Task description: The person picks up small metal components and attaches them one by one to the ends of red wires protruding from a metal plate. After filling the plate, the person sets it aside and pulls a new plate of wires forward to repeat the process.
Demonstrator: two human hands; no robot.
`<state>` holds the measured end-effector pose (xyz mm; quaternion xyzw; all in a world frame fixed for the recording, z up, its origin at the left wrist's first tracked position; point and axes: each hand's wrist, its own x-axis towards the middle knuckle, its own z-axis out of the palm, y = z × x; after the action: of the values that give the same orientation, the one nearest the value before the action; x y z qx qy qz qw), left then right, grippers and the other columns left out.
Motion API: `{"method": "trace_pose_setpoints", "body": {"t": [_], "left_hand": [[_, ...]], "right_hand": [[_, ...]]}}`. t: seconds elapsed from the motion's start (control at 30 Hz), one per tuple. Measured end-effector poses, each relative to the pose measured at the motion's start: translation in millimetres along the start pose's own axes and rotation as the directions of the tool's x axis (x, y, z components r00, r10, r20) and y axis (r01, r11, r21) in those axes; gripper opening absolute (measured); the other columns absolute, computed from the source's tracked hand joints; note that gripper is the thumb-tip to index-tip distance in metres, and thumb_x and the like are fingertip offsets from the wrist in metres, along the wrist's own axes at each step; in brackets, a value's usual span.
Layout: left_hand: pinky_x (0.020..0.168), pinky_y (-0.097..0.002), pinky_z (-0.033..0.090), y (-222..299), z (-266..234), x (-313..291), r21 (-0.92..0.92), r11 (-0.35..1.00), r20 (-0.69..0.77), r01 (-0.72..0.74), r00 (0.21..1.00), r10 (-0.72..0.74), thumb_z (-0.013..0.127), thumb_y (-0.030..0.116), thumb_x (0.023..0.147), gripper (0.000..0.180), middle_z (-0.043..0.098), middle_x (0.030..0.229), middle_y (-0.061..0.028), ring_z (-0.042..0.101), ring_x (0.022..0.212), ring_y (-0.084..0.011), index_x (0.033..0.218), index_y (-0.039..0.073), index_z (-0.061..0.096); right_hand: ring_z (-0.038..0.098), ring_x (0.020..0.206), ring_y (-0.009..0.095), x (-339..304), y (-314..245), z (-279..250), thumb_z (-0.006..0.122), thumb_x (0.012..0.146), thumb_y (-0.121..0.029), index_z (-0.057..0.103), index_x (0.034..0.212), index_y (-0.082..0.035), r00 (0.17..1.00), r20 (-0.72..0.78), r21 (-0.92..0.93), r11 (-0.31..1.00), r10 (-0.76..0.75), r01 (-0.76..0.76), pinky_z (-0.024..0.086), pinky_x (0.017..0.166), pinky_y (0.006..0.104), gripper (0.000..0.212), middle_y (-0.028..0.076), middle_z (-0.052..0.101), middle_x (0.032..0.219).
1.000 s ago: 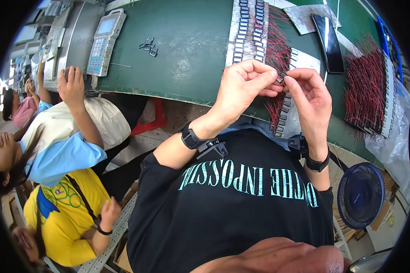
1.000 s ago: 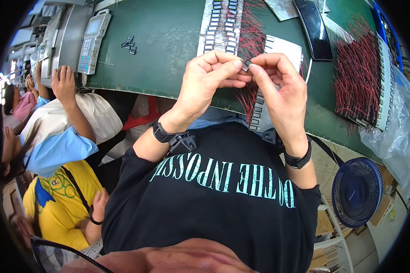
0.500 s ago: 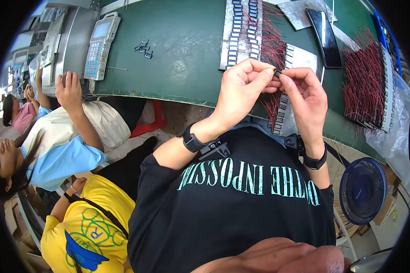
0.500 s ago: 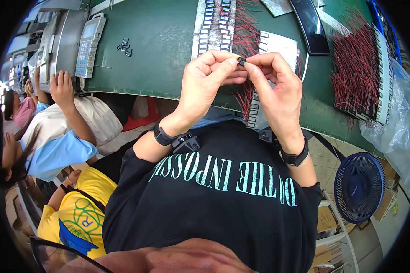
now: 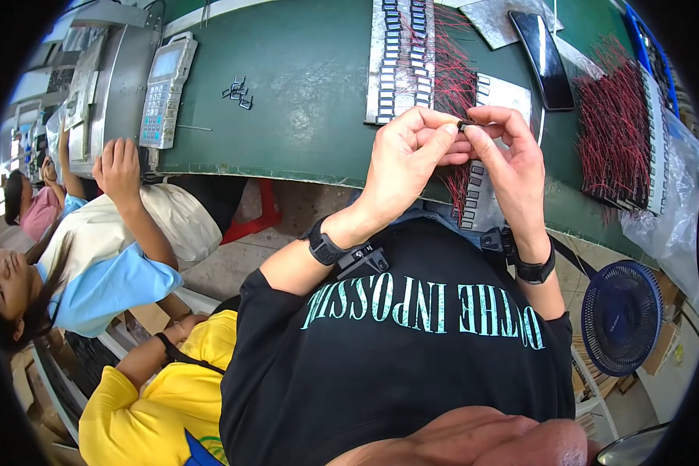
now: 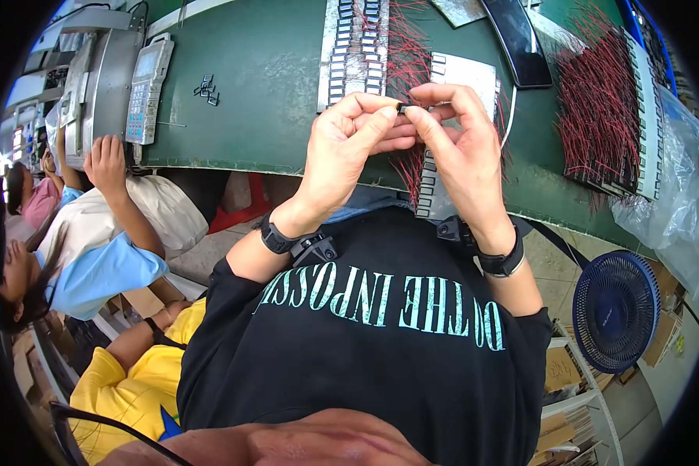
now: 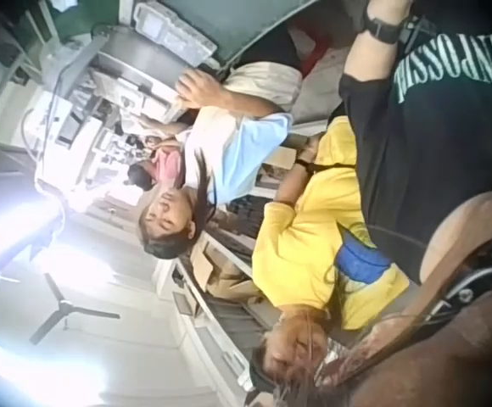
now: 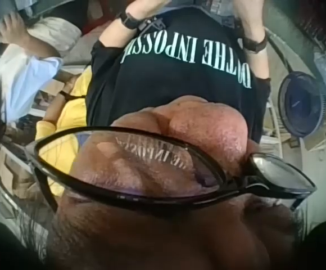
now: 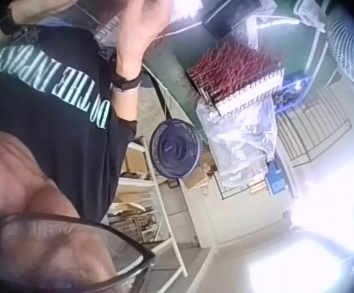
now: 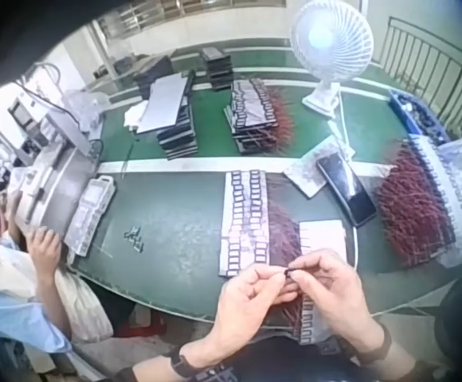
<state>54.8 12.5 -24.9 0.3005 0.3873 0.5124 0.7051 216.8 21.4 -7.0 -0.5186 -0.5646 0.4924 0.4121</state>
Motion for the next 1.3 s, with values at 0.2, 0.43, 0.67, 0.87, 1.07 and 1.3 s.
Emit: {"method": "trace_pose_setpoints", "body": {"t": [0.2,0.43,0.67,0.87,1.07,1.3], "left_hand": [[0.084,-0.0290,0.060,-4.7,-3.5,0.3,0.093,0.994,0.029,-0.060,0.998,0.058,0.060,0.009,0.101,0.016,0.073,0.099,-0.0147,0.072,0.089,-0.0167,0.108,-0.005,0.060],[0.085,-0.0295,0.059,-5.3,6.9,-4.1,0.211,0.964,0.073,-0.161,0.986,0.149,0.063,0.006,0.099,0.020,0.071,0.106,-0.0142,0.071,0.096,-0.0174,0.116,-0.004,0.059],[0.081,-0.0264,0.057,8.0,2.9,-0.2,0.310,0.925,0.101,-0.218,0.975,0.196,0.065,0.008,0.097,0.024,0.072,0.106,-0.0074,0.069,0.096,-0.0118,0.120,0.000,0.063],[0.079,-0.0263,0.057,11.8,-12.5,-23.1,0.354,0.922,0.096,-0.159,0.986,0.133,0.061,0.008,0.100,0.015,0.071,0.114,-0.0091,0.070,0.099,-0.0144,0.112,-0.001,0.065],[0.073,-0.0273,0.056,40.6,-40.5,-63.0,0.543,0.797,0.115,-0.265,0.963,0.242,0.065,0.007,0.096,0.012,0.074,0.100,-0.0073,0.071,0.088,-0.0130,0.105,0.002,0.070],[0.071,-0.0406,0.055,85.5,-141.0,-63.6,0.997,0.027,-0.060,0.066,0.567,0.821,0.071,0.013,0.086,0.011,0.070,0.089,-0.0103,0.068,0.080,-0.0317,0.095,0.007,0.072]], "right_hand": [[0.063,0.093,0.011,1.1,-2.7,-9.7,0.065,0.096,-0.004,0.064,0.106,0.001,0.998,0.046,-0.135,0.990,-0.033,0.039,0.053,0.083,0.0247,0.011,0.005,0.065,0.102],[0.062,0.089,0.008,-2.2,-20.5,-28.5,0.063,0.096,-0.002,0.066,0.104,0.001,0.986,0.133,-0.200,0.972,-0.098,0.124,0.051,0.080,0.0224,0.009,0.003,0.066,0.097],[0.057,0.080,0.004,82.4,2.9,-117.4,0.064,0.097,-0.011,0.069,0.110,0.000,0.996,0.087,-0.535,0.845,0.023,0.027,0.047,0.073,0.0218,0.018,-0.002,0.066,0.092],[0.061,0.086,0.007,74.6,19.5,-94.9,0.064,0.097,-0.010,0.071,0.108,0.001,0.997,0.056,-0.583,0.809,-0.061,0.082,0.048,0.079,0.0225,0.017,0.001,0.069,0.096],[0.063,0.106,0.018,33.5,-3.0,-81.4,0.063,0.098,-0.009,0.066,0.118,0.002,0.961,0.071,-0.699,0.674,-0.267,0.239,0.047,0.094,0.0287,0.023,0.009,0.069,0.113],[0.061,0.088,0.015,-25.7,-14.8,-69.3,0.065,0.097,-0.010,0.066,0.112,0.001,0.990,0.017,-0.695,0.710,-0.137,0.110,0.049,0.083,0.0280,0.019,0.008,0.067,0.098]]}}
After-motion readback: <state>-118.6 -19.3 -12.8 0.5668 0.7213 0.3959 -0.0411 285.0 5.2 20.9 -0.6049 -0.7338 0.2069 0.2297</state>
